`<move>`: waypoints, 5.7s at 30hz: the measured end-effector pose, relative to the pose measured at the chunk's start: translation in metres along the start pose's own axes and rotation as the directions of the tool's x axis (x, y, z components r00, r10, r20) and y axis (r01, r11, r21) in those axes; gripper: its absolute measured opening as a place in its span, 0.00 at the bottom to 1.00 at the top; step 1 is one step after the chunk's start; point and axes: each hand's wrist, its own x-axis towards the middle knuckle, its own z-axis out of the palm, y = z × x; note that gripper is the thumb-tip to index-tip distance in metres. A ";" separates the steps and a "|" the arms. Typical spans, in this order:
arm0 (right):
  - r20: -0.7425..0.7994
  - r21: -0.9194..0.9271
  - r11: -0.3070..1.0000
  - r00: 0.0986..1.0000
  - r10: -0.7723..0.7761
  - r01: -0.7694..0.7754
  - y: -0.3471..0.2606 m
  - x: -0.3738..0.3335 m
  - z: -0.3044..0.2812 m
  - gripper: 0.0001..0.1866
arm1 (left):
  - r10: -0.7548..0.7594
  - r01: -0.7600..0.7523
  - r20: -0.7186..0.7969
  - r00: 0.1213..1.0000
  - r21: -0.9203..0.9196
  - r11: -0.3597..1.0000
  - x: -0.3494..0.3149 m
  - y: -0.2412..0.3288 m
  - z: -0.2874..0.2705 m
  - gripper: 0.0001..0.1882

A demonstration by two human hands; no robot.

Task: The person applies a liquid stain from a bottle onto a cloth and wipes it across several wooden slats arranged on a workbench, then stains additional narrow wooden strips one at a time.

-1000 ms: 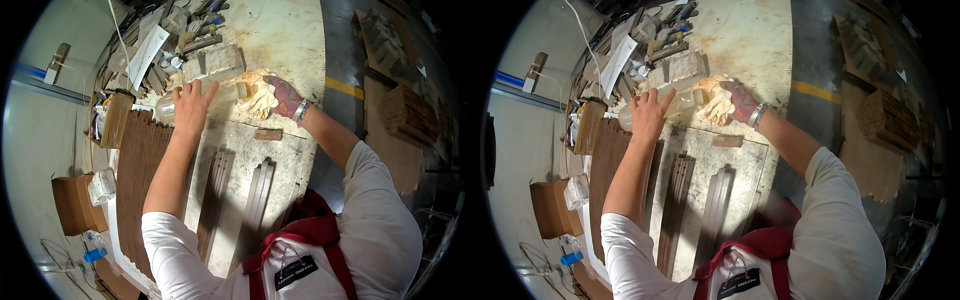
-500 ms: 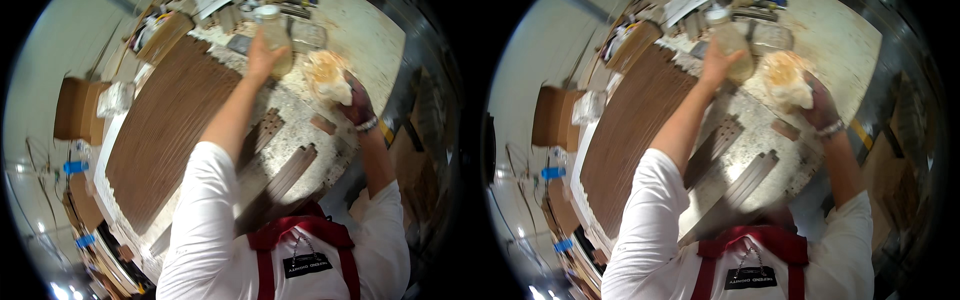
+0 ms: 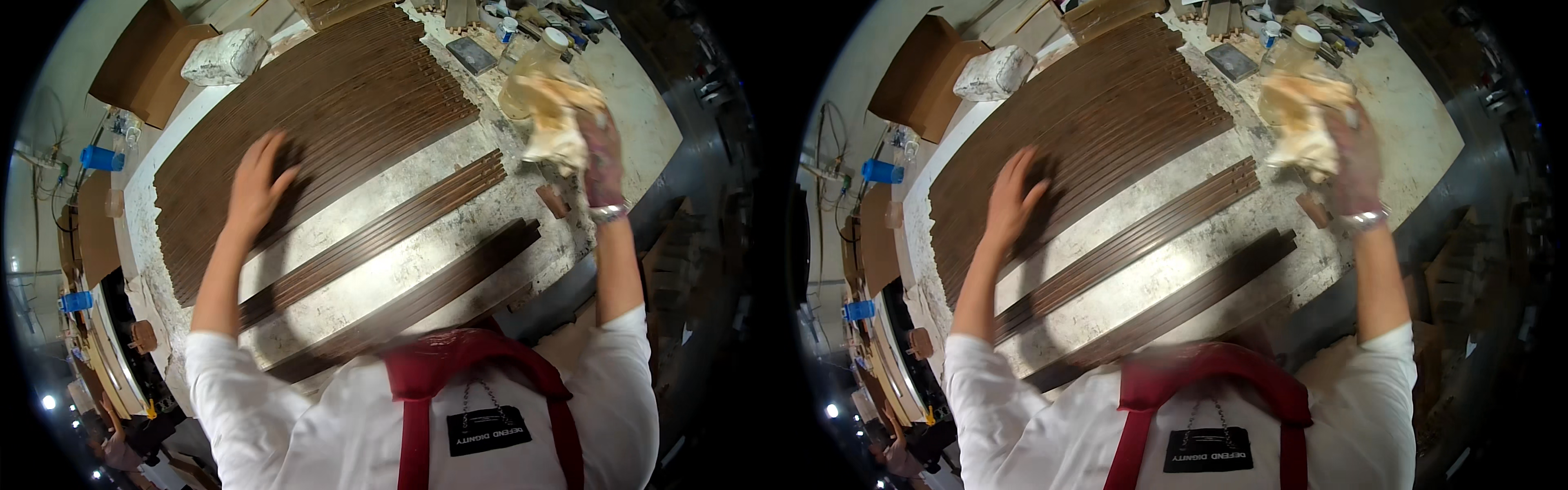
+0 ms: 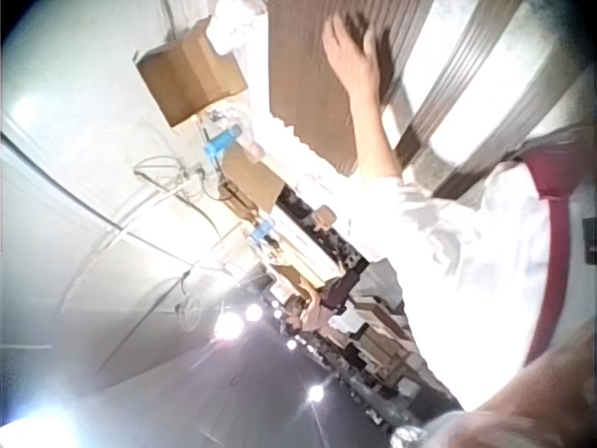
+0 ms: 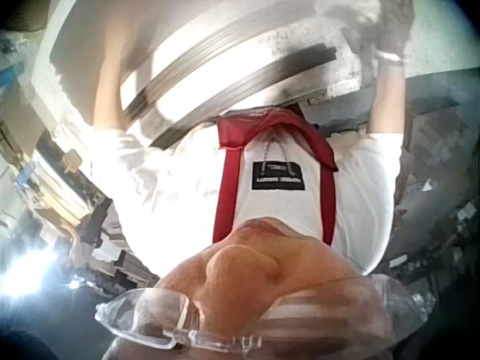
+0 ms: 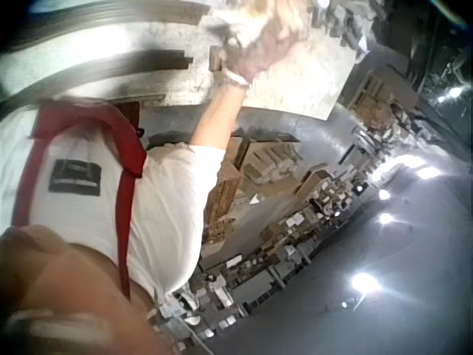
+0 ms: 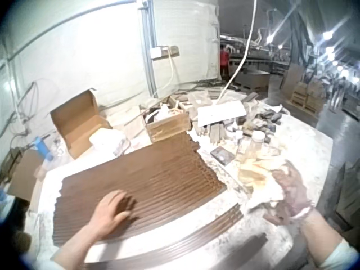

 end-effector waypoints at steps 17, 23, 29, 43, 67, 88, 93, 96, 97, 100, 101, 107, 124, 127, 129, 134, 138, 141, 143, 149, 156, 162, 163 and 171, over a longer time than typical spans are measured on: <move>0.856 -0.476 0.118 0.490 -0.167 0.872 0.076 -0.010 0.180 0.09 | -0.070 0.025 0.149 0.986 0.289 0.957 -0.117 -0.051 0.013 0.37; 0.797 -0.496 0.215 0.539 -0.273 0.841 0.091 0.011 0.156 0.07 | -0.045 0.007 0.133 0.990 0.269 0.963 -0.116 -0.053 0.010 0.37; 0.813 -0.479 0.256 0.534 -0.231 0.840 0.076 -0.020 0.186 0.06 | -0.074 0.032 0.142 0.987 0.275 0.961 -0.117 -0.050 0.010 0.36; 0.767 -0.554 0.216 0.594 -0.242 0.804 0.076 -0.030 0.196 0.22 | -0.067 0.033 0.119 0.991 0.267 0.963 -0.116 -0.051 0.009 0.36; 0.580 -0.754 0.417 0.812 0.059 0.508 0.066 -0.038 0.238 0.15 | -0.077 0.042 0.122 0.990 0.264 0.964 -0.121 -0.053 0.011 0.40; 0.228 -0.894 0.400 0.974 0.020 0.201 0.067 0.052 0.144 0.21 | -0.021 -0.025 0.147 0.989 0.309 0.951 -0.115 -0.049 0.009 0.40; 0.169 -0.865 0.491 0.981 0.091 0.103 0.072 0.053 0.131 0.25 | 0.007 -0.062 0.178 0.984 0.308 0.949 -0.119 -0.049 0.009 0.40; 0.141 -0.839 0.544 0.975 0.169 0.027 0.059 0.047 0.145 0.21 | 0.013 -0.072 0.196 0.980 0.295 0.953 -0.119 -0.050 0.010 0.39; 0.140 -0.782 0.620 0.953 0.269 -0.060 0.035 0.027 0.165 0.20 | -0.003 -0.054 0.192 0.981 0.290 0.956 -0.120 -0.049 0.008 0.38; 0.370 -0.651 0.750 0.911 0.181 0.116 0.037 -0.024 0.214 0.16 | -0.011 -0.043 0.193 0.981 0.270 0.962 -0.119 -0.050 0.005 0.36; 0.491 -0.666 0.635 0.871 -0.021 0.391 0.045 -0.048 0.232 0.13 | -0.005 -0.050 0.202 0.979 0.266 0.963 -0.118 -0.050 0.007 0.36; 0.236 -0.446 0.895 0.962 0.135 -0.016 0.061 0.003 0.224 0.13 | -0.013 -0.041 0.199 0.980 0.266 0.963 -0.122 -0.051 0.007 0.34; 0.288 -0.100 0.988 0.947 0.143 -0.119 0.079 0.010 0.263 0.10 | 0.014 -0.063 0.182 0.983 0.264 0.962 -0.117 -0.052 0.010 0.36; 0.761 -0.510 0.353 0.602 -0.240 0.785 0.097 -0.080 0.356 0.07 | 0.008 -0.061 0.199 0.980 0.260 0.964 -0.116 -0.050 0.010 0.38; 0.778 -0.332 0.361 0.469 -0.418 0.872 0.098 -0.085 0.357 0.12 | -0.002 -0.042 0.181 0.983 0.238 0.970 -0.118 -0.060 0.003 0.41; 0.488 -0.812 0.403 0.870 0.068 0.423 0.085 -0.006 0.262 0.19 | -0.342 0.292 0.108 0.933 0.324 0.900 -0.209 -0.119 -0.059 0.54; 0.505 -0.697 0.459 0.832 -0.231 0.551 0.100 0.039 0.177 0.16 | -0.568 0.502 0.125 0.814 0.343 0.794 -0.285 -0.176 -0.086 0.56; 0.685 -0.521 0.314 0.608 -0.401 0.794 0.113 -0.010 0.234 0.12 | -0.542 0.536 0.079 0.836 0.086 0.840 -0.295 -0.182 -0.081 0.52; 0.757 -0.223 0.349 0.387 -0.526 0.910 0.102 -0.075 0.308 0.11 | -0.537 0.534 0.069 0.841 0.056 0.844 -0.303 -0.188 -0.077 0.52; 0.943 -0.031 0.341 0.141 -0.302 0.940 0.079 -0.239 0.509 0.10 | -0.478 0.479 0.045 0.877 -0.011 0.878 -0.289 -0.200 -0.074 0.52; 0.964 0.194 0.349 -0.112 -0.242 0.917 0.072 -0.178 0.440 0.06 | -0.496 0.496 0.010 0.868 -0.028 0.868 -0.304 -0.193 -0.074 0.52; 0.926 0.136 0.347 0.005 -0.378 0.928 0.079 -0.268 0.533 0.09 | -0.527 0.528 0.059 0.848 0.000 0.849 -0.298 -0.197 -0.074 0.52; 0.922 0.168 0.396 -0.002 -0.387 0.903 0.079 -0.265 0.531 0.09 | -0.535 0.536 0.065 0.842 0.004 0.844 -0.297 -0.197 -0.075 0.52; 0.956 -0.205 0.258 0.250 -0.156 0.944 0.067 -0.150 0.372 0.19 | -0.527 0.516 0.052 0.849 -0.296 0.803 -0.326 -0.226 -0.079 0.50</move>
